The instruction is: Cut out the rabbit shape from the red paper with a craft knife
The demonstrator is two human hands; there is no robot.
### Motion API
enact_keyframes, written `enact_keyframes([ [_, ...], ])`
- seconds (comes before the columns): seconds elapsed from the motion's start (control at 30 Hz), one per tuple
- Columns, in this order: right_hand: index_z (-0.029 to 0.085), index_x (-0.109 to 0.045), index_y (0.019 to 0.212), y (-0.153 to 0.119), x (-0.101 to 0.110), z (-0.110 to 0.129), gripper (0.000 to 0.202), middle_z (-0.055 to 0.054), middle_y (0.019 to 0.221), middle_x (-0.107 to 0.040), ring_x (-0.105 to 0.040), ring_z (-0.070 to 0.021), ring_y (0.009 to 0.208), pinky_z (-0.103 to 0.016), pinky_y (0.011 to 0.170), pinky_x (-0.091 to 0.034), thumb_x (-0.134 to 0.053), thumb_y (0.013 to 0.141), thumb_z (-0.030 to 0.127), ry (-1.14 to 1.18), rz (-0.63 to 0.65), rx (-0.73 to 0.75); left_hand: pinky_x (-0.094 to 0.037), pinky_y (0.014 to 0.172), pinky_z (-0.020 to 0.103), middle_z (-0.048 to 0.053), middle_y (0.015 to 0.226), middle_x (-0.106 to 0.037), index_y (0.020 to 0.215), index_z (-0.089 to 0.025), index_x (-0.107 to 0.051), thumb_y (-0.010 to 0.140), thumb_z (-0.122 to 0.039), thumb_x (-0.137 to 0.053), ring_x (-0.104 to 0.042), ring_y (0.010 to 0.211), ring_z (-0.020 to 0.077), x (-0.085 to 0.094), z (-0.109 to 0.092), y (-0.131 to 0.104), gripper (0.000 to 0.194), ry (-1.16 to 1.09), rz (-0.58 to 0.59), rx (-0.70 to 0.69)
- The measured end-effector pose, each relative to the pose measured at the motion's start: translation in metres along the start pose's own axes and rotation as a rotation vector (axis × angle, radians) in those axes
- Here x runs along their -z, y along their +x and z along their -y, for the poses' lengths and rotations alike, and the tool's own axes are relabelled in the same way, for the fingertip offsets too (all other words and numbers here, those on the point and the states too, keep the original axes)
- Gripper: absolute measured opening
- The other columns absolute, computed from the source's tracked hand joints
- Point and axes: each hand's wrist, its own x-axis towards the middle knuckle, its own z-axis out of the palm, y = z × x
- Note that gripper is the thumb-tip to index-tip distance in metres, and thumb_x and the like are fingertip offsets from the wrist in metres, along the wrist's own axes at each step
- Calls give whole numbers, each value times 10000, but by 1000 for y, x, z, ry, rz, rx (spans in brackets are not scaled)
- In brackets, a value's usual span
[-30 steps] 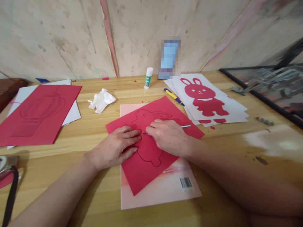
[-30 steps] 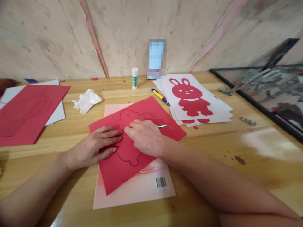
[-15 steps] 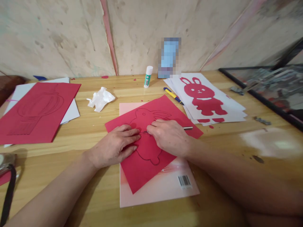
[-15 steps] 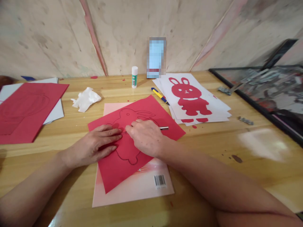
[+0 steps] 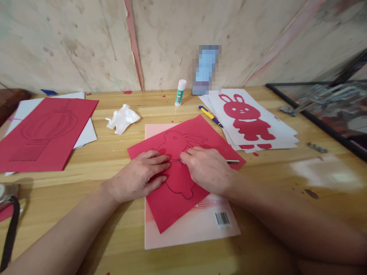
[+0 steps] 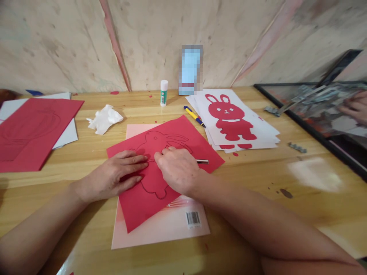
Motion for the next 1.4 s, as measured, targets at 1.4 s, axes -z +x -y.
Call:
enact_keyframes([
  [1.4, 139, -654, 974, 0, 9, 8, 260, -112, 804, -706, -658, -217, 723, -292, 524, -331, -431, 845, 100, -29, 137, -87, -482, 966, 445, 161, 1234, -621, 1220, -43, -581, 981, -366, -417, -559, 1151, 299, -20, -11, 8, 434, 180, -73, -42],
])
